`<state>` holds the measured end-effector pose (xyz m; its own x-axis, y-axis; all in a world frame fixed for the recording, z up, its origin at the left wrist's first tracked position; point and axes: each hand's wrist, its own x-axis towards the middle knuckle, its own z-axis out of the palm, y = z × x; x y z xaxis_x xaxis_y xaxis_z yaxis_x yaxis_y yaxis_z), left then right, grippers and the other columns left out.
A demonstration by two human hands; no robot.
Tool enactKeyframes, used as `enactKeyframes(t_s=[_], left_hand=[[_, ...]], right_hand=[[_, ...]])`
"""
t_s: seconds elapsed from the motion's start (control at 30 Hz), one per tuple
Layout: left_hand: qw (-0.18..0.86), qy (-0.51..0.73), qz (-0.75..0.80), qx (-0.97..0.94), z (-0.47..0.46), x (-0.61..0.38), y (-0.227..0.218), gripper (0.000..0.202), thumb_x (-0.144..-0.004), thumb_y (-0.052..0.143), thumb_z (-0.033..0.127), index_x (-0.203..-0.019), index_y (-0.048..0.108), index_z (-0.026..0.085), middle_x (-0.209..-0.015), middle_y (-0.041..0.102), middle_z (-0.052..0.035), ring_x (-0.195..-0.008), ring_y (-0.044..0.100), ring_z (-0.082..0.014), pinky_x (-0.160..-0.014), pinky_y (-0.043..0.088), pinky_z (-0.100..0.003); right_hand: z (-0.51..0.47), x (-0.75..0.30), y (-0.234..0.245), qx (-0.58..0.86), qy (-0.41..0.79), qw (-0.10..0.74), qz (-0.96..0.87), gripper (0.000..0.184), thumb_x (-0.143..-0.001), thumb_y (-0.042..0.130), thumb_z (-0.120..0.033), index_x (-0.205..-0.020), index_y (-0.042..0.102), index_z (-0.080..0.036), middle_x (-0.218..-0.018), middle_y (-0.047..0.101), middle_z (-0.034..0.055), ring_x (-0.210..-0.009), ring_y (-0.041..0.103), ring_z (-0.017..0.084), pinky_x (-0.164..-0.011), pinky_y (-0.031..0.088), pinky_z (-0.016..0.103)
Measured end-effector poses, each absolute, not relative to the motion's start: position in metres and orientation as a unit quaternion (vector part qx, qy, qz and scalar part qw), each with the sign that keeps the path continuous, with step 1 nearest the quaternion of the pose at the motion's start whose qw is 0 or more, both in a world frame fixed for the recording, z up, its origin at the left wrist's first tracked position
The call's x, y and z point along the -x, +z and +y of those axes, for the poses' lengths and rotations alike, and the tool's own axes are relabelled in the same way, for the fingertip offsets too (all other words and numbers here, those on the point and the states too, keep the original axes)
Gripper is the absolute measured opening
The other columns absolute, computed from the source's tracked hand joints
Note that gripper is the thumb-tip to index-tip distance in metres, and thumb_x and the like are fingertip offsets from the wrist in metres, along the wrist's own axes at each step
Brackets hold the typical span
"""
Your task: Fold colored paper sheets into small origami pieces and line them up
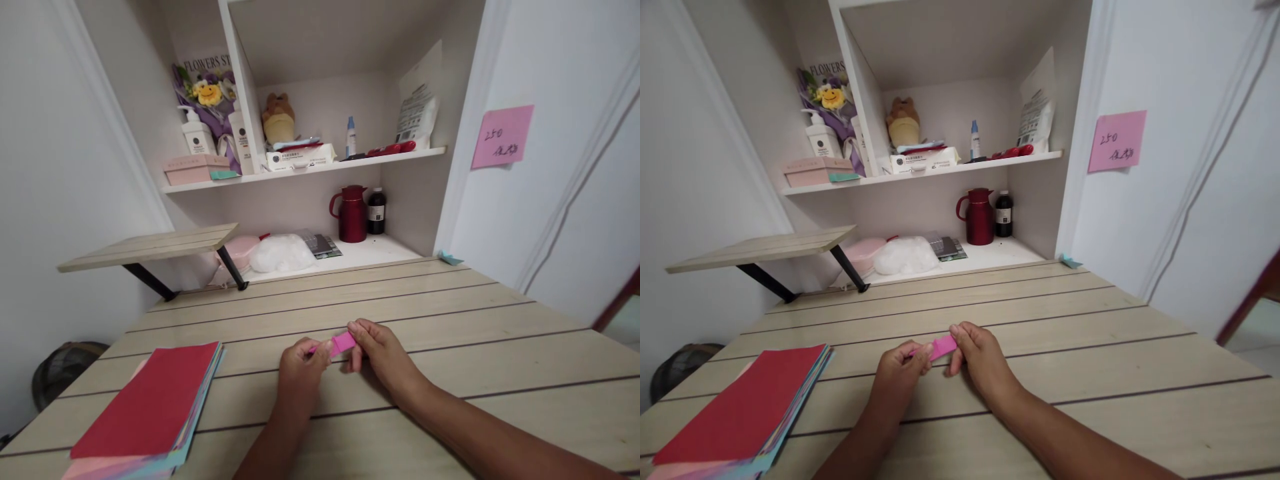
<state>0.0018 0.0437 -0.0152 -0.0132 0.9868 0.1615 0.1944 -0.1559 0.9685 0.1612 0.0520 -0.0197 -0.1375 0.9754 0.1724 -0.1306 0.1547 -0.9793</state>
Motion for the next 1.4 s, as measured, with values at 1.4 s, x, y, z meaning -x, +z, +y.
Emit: enactKeyframes(t_s=[1.4], left_hand=[[0.51, 0.506, 0.376, -0.585, 0.042, 0.004, -0.01, 0.051, -0.088, 0.043, 0.056, -0.069, 0.065, 0.015, -0.061, 0.065, -0.005, -0.062, 0.059, -0.0182, -0.067, 0.044, -0.03]], right_hand=[[0.047, -0.159, -0.01, 0.324, 0.595, 0.454, -0.579, 0.029, -0.075, 0.07, -0.043, -0.068, 0.067, -0.015, -0.066, 0.071, 0.0043, -0.058, 0.063, 0.016, -0.06, 0.05, 0.029]])
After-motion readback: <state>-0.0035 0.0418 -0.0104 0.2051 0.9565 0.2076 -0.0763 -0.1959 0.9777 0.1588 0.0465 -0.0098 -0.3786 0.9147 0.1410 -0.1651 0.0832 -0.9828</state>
